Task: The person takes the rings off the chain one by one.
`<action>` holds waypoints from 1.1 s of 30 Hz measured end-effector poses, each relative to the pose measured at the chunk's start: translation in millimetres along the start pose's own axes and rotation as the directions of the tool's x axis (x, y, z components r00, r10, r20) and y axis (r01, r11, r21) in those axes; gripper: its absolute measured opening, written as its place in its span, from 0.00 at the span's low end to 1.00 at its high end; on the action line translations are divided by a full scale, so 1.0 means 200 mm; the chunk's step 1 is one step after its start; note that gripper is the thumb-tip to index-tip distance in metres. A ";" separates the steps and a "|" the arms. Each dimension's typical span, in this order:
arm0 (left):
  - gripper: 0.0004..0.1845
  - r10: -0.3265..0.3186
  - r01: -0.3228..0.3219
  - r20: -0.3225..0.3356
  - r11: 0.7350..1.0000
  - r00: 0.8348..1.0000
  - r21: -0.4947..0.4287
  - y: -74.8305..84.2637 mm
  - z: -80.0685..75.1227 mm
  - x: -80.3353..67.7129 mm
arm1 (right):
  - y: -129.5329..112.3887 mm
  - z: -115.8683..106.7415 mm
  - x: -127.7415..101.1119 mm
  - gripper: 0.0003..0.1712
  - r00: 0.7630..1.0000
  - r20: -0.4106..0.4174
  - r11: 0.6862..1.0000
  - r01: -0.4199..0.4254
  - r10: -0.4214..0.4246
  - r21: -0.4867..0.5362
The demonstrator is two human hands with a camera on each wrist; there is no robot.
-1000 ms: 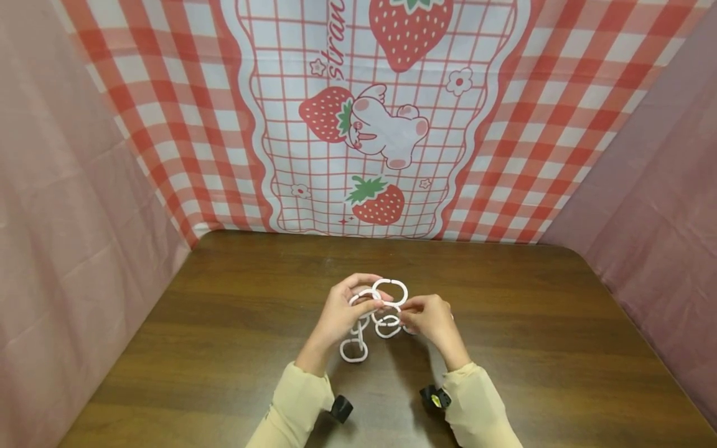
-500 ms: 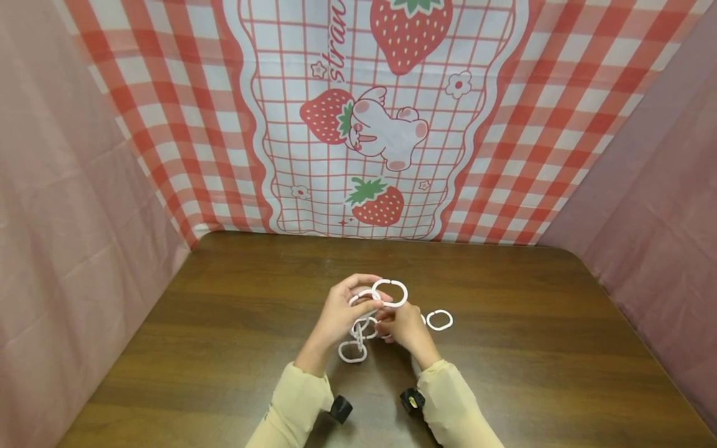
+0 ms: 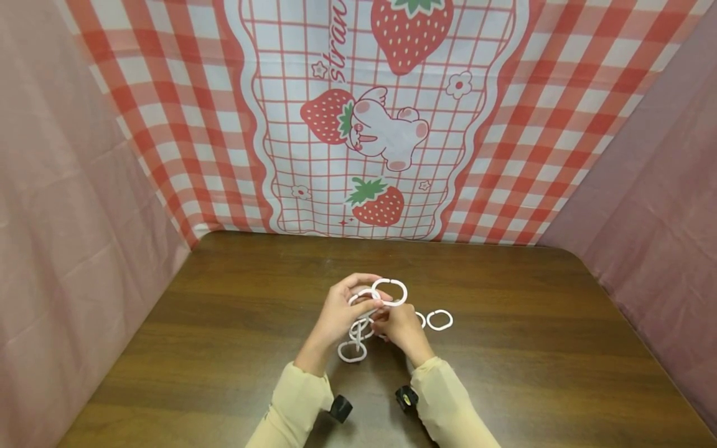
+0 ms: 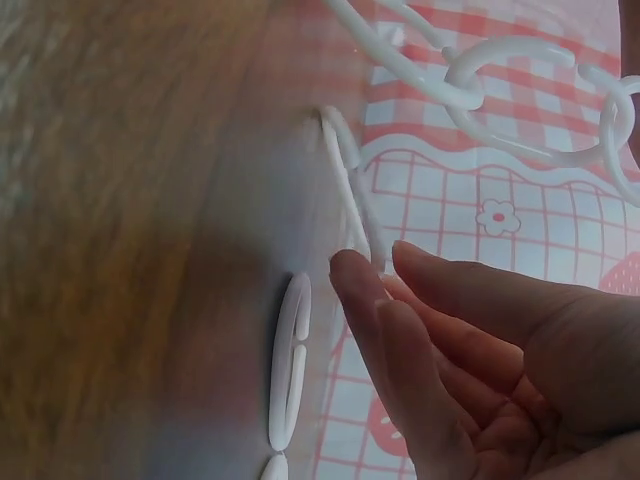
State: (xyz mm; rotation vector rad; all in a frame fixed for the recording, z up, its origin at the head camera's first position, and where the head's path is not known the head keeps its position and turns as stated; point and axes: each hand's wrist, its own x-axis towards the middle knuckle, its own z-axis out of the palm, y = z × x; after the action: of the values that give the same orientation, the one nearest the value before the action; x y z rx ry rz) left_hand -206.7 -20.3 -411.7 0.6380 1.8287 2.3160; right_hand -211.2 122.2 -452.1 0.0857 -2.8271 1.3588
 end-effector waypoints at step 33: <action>0.21 0.003 -0.001 -0.039 0.999 0.999 0.049 0.01 0.01 0.00 | -0.04 -0.26 -0.06 0.11 0.986 0.166 0.686 -0.103 -0.026 0.720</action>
State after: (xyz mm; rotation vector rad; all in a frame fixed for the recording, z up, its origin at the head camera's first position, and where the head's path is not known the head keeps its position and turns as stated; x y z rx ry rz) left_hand -205.5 -18.5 -410.2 0.6057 1.9081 2.3073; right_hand -199.6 158.2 -413.4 0.1405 -2.1825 2.5053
